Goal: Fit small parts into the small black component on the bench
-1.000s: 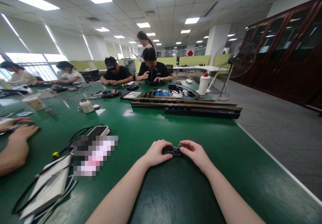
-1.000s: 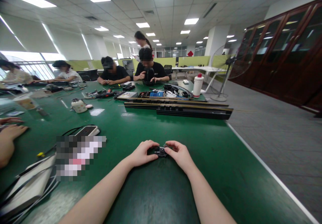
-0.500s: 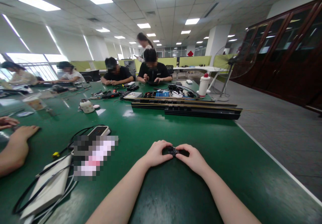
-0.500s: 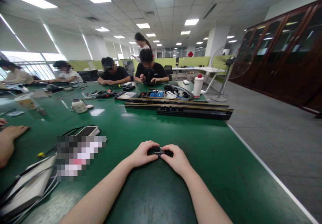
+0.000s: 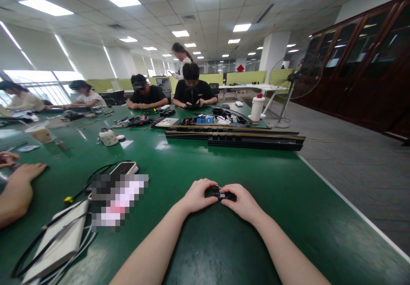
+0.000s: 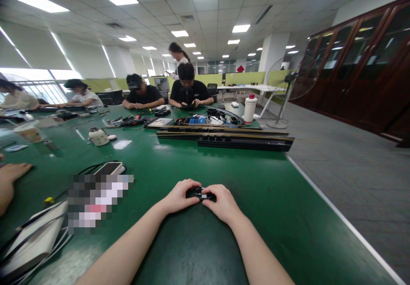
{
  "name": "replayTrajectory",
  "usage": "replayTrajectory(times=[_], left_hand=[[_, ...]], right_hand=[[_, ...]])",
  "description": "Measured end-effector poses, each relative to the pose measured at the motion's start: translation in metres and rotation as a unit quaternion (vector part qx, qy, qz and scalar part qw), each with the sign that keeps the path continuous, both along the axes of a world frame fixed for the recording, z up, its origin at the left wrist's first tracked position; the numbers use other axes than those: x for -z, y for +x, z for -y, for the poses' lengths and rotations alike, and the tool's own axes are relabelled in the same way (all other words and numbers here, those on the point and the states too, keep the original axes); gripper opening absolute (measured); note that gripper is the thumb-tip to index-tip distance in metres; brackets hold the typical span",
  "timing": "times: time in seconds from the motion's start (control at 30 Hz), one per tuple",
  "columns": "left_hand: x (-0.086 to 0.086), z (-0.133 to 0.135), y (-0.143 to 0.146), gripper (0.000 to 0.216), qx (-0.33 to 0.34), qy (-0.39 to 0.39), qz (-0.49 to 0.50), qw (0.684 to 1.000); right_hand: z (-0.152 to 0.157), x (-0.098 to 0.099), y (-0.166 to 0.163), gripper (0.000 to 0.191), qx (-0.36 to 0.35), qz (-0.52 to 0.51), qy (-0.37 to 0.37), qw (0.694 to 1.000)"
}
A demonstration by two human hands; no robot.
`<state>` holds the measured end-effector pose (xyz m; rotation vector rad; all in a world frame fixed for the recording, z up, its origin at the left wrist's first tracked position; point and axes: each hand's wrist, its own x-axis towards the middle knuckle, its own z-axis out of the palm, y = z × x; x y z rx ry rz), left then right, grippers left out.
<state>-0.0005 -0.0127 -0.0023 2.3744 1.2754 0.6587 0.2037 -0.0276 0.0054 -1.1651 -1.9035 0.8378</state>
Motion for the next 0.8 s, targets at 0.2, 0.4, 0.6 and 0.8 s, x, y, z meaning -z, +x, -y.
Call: replayTrajectory(times=[0.2,0.4,0.6,0.8], left_hand=[[-0.0016,0.0016,0.0004,0.041,-0.004,0.003,0.000,1.000],[-0.0001,0.0006,-0.0001,0.040,0.000,0.008,-0.003,1.000],[0.0000,0.0004,-0.0008,0.041,-0.004,0.008,-0.004,1.000],[-0.0022,0.0018,-0.0007,0.041,-0.008,0.000,-0.005,1.000]], right_hand=[[-0.0006,0.0023,0.0036,0.041,0.021,-0.022,-0.030,0.999],[-0.0003,0.0026,0.0028,0.043,0.021,0.016,-0.029,0.999],[0.0004,0.0005,0.0020,0.042,0.018,0.046,-0.027,0.998],[0.0010,-0.0004,0.0016,0.040,0.019,0.051,-0.026,0.998]])
